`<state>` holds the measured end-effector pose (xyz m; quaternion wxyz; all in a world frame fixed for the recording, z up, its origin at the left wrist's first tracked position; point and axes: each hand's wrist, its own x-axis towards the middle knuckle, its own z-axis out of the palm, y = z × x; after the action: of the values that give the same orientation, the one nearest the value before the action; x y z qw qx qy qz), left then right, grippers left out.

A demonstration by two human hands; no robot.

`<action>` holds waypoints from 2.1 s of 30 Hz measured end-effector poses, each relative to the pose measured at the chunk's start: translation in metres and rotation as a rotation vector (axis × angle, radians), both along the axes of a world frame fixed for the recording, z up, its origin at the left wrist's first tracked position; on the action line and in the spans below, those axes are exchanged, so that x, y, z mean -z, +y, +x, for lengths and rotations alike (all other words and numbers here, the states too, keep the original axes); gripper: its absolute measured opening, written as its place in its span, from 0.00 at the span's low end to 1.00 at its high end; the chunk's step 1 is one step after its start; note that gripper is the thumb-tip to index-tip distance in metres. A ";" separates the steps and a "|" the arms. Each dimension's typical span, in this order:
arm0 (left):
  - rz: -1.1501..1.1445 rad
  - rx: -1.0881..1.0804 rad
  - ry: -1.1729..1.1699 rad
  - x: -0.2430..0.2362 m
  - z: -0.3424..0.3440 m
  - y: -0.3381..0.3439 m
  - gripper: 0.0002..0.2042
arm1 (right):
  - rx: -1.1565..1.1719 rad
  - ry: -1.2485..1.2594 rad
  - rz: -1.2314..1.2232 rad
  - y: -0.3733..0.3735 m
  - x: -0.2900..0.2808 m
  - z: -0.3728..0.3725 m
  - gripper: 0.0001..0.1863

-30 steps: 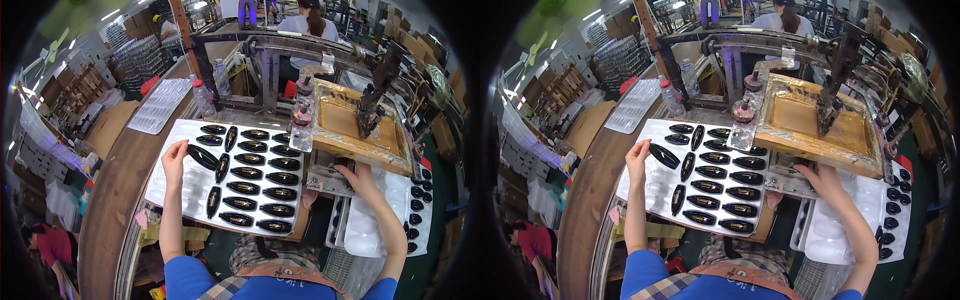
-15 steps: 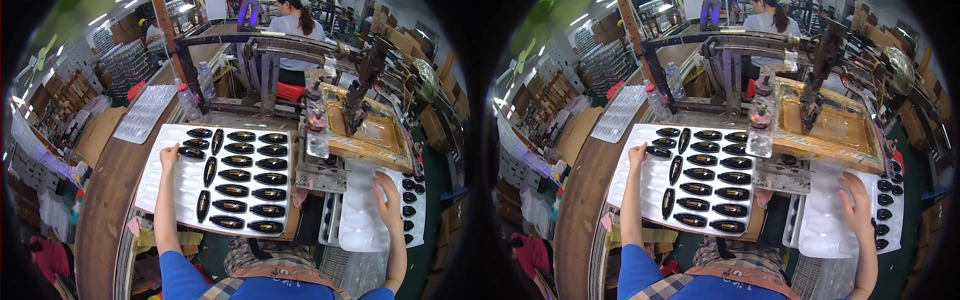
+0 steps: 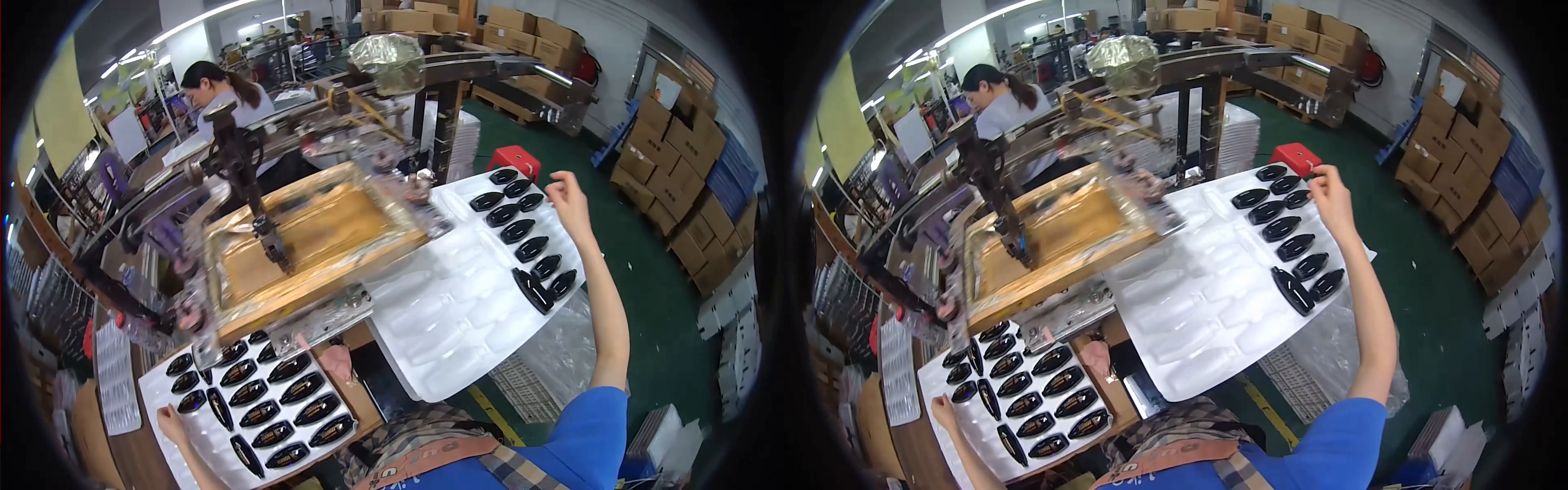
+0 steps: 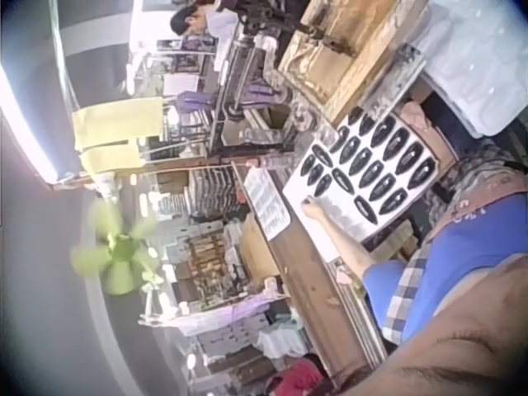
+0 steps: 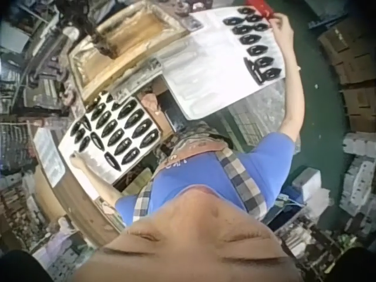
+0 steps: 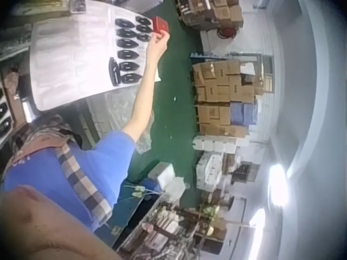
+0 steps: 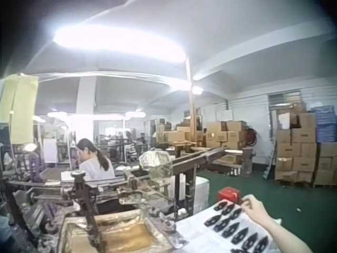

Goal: Placing small objects into a screen printing machine, operating the manual press, and removing the finished objects.

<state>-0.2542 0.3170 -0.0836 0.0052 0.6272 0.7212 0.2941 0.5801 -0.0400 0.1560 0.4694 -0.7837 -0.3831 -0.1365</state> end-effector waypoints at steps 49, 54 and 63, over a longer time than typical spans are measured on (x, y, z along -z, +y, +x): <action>0.037 -0.012 -0.944 -0.061 0.029 -0.099 0.11 | -0.254 -0.373 -0.705 0.027 -0.007 -0.190 0.18; -0.034 -0.078 -0.807 -0.028 0.017 -0.075 0.13 | -0.018 -0.288 -1.092 -0.036 0.028 -0.135 0.17; 0.198 -0.111 0.032 -0.041 0.043 -0.072 0.10 | -0.112 -0.126 -0.546 -0.055 0.044 -0.120 0.27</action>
<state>-0.2110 0.2446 -0.0431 -0.0846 0.5883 0.7223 0.3535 0.4605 -0.0947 0.1125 0.2232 -0.8487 -0.4768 -0.0509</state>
